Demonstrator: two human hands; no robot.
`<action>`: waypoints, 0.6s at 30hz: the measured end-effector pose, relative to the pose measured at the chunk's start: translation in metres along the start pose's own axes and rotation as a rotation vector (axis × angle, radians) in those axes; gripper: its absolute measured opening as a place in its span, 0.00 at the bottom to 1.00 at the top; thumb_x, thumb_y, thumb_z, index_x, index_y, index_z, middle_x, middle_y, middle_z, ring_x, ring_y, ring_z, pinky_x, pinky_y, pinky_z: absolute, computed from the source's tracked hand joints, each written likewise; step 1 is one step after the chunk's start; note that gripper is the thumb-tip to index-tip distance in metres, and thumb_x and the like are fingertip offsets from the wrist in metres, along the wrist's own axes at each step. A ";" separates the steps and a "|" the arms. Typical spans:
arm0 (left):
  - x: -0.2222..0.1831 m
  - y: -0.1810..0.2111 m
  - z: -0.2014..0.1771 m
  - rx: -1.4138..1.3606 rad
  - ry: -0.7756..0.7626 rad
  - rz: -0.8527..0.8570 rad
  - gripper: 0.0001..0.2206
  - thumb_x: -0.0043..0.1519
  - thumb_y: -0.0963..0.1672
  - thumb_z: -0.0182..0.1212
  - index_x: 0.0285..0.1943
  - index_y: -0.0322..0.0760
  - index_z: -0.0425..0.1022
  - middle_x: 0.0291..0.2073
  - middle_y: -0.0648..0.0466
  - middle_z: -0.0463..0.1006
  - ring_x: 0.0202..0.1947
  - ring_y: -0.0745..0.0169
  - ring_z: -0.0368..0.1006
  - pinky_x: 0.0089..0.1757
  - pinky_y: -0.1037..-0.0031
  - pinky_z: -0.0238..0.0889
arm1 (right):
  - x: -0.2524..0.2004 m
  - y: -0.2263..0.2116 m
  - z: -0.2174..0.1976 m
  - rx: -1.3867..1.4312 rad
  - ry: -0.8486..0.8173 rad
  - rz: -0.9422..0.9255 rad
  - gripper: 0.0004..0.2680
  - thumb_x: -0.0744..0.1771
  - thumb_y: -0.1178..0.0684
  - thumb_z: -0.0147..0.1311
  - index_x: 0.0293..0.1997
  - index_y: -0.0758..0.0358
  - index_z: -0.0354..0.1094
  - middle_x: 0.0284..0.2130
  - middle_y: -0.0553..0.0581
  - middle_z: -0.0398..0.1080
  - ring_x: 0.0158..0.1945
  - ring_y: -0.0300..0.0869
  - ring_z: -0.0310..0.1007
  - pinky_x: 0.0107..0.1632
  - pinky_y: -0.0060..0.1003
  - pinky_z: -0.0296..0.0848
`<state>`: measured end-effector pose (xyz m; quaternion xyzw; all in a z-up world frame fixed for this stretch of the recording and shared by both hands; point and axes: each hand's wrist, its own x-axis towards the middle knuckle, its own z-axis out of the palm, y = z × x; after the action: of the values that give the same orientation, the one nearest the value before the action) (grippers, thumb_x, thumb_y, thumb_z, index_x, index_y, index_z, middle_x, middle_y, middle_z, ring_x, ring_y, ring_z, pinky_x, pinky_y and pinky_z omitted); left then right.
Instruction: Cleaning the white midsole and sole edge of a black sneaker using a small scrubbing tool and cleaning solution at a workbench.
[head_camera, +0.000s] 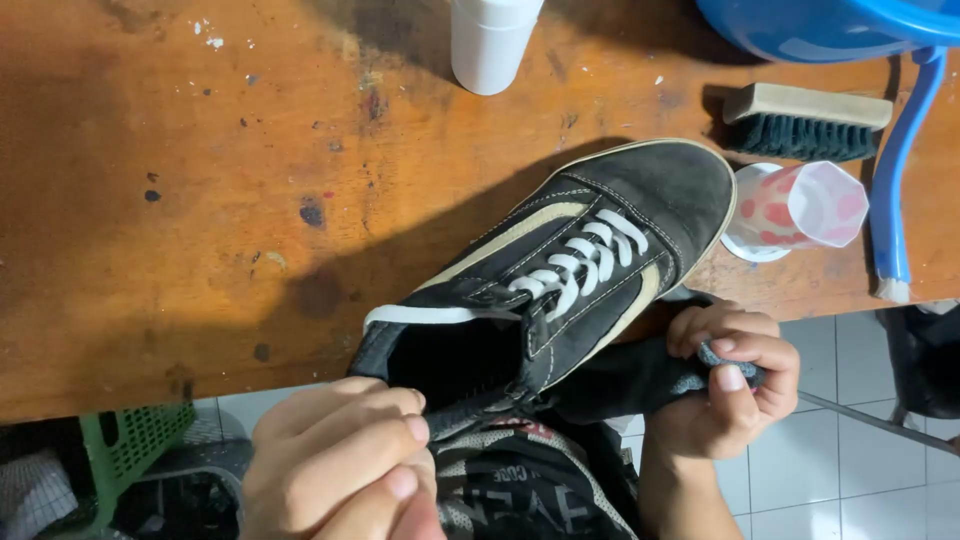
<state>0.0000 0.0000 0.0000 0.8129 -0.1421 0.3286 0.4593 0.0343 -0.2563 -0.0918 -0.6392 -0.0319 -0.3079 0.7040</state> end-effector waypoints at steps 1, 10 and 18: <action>-0.005 0.001 0.004 0.000 0.000 0.001 0.10 0.65 0.45 0.49 0.30 0.41 0.65 0.36 0.57 0.73 0.24 0.65 0.78 0.30 0.75 0.79 | 0.000 0.000 0.000 0.000 0.001 -0.001 0.03 0.66 0.54 0.47 0.37 0.59 0.61 0.29 0.56 0.59 0.30 0.43 0.58 0.31 0.35 0.63; -0.013 -0.041 0.025 -0.165 0.188 0.051 0.35 0.52 0.62 0.67 0.62 0.49 0.59 0.58 0.49 0.64 0.57 0.47 0.73 0.56 0.59 0.79 | 0.004 0.000 -0.001 -0.004 -0.038 0.037 0.04 0.66 0.53 0.48 0.37 0.61 0.63 0.29 0.58 0.62 0.28 0.44 0.60 0.33 0.35 0.65; -0.006 -0.032 -0.002 0.116 -0.311 -0.184 0.37 0.54 0.52 0.72 0.65 0.23 0.65 0.56 0.41 0.80 0.59 0.40 0.78 0.65 0.49 0.64 | 0.009 -0.003 -0.004 0.024 -0.072 0.103 0.05 0.66 0.52 0.51 0.38 0.60 0.63 0.31 0.55 0.63 0.27 0.44 0.61 0.33 0.36 0.65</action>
<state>0.0115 0.0186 -0.0237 0.8887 -0.1174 0.1633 0.4121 0.0383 -0.2635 -0.0856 -0.6423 -0.0276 -0.2477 0.7248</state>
